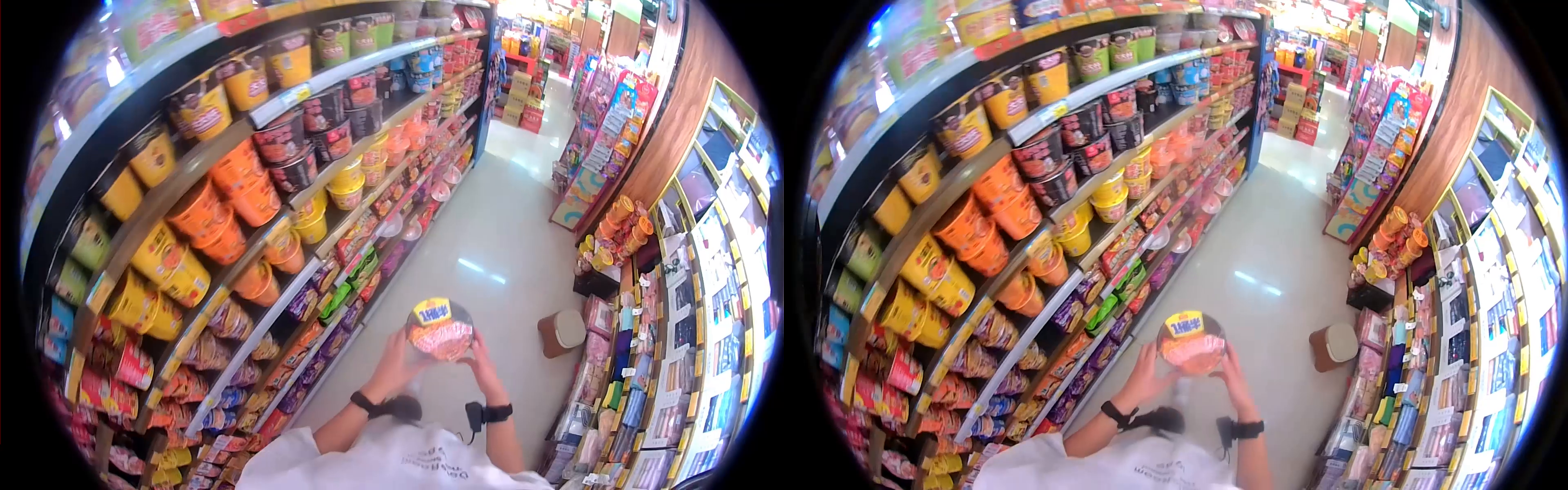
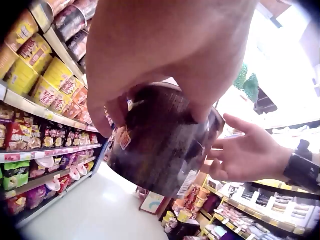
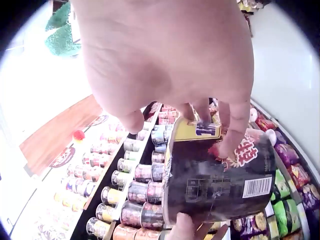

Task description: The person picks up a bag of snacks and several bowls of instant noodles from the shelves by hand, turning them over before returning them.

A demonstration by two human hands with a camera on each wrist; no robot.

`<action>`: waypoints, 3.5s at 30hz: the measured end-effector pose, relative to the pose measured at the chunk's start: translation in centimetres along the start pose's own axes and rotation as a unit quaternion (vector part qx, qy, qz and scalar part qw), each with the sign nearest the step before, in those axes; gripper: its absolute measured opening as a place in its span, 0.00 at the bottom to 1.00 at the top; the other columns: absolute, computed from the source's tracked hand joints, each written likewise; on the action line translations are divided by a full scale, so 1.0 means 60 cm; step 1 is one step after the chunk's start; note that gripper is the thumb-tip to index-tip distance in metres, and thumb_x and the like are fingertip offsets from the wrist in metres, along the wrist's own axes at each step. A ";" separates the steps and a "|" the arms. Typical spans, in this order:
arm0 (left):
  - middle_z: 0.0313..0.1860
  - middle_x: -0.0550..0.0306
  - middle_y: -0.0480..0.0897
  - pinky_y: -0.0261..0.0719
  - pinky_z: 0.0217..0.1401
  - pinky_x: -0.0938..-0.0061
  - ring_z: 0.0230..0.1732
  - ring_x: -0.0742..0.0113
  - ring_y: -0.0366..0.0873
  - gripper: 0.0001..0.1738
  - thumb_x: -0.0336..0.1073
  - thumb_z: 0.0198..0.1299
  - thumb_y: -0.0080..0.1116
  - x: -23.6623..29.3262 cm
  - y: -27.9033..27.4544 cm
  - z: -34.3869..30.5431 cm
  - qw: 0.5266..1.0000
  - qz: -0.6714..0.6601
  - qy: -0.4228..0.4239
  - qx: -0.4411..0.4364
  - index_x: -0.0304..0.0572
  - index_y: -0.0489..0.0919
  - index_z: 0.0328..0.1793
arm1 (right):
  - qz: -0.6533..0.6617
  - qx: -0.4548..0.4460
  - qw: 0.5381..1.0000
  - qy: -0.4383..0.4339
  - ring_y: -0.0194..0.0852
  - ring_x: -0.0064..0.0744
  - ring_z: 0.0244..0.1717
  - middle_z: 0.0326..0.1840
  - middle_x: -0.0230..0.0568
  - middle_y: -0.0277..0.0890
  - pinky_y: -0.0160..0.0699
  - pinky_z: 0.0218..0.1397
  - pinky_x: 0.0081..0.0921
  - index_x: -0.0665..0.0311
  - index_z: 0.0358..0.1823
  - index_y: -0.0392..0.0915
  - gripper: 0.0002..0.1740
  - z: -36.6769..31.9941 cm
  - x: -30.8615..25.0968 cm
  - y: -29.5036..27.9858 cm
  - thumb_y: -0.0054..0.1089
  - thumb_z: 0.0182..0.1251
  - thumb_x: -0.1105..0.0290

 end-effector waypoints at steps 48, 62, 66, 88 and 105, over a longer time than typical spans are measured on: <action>0.53 0.40 0.68 0.74 0.50 0.61 0.52 0.48 0.71 0.26 0.28 0.52 0.70 -0.155 -0.234 1.303 0.727 0.262 -0.066 0.632 0.34 0.71 0.56 | -0.141 -0.554 0.799 -0.188 0.61 0.40 0.68 0.75 0.50 0.40 0.79 0.59 0.28 0.61 0.81 0.37 0.50 1.522 -0.436 0.247 0.61 0.65 0.72; 0.68 0.34 0.68 0.70 0.69 0.56 0.68 0.37 0.67 0.28 0.29 0.55 0.60 -0.190 -0.263 1.365 0.748 0.273 -0.220 0.564 0.35 0.72 0.65 | -0.122 -0.698 0.698 -0.099 0.65 0.37 0.68 0.74 0.44 0.54 0.75 0.61 0.29 0.61 0.66 0.71 0.22 1.575 -0.425 0.265 0.54 0.70 0.72; 0.66 0.41 0.70 0.73 0.66 0.60 0.66 0.39 0.69 0.20 0.24 0.56 0.57 -0.145 -0.196 1.341 0.717 0.253 -0.257 0.596 0.37 0.76 0.56 | -0.151 -0.716 0.675 -0.091 0.61 0.37 0.71 0.74 0.44 0.54 0.72 0.65 0.28 0.60 0.64 0.73 0.23 1.564 -0.423 0.233 0.48 0.68 0.78; 0.57 0.47 0.71 0.82 0.43 0.71 0.39 0.59 0.80 0.12 0.20 0.62 0.49 0.186 0.320 0.704 0.161 0.269 -0.457 0.832 0.36 0.78 0.49 | 0.026 -0.953 0.294 0.068 0.73 0.24 0.40 0.44 0.37 0.72 0.74 0.46 0.21 0.70 0.42 0.76 0.09 0.851 -0.336 0.204 0.47 0.65 0.84; 0.52 0.50 0.75 0.81 0.41 0.72 0.37 0.64 0.79 0.11 0.21 0.60 0.53 0.212 0.348 0.354 0.012 0.218 -0.517 0.828 0.37 0.78 0.47 | -0.020 -0.946 0.261 0.194 0.74 0.22 0.35 0.31 0.34 0.78 0.74 0.44 0.20 0.69 0.39 0.80 0.11 0.414 -0.161 0.442 0.46 0.70 0.77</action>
Point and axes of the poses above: each hand's wrist, its own z-axis towards the middle knuckle, its own y-axis out of the palm, x = y × z, the point moved 5 cm from there along z, towards the middle knuckle
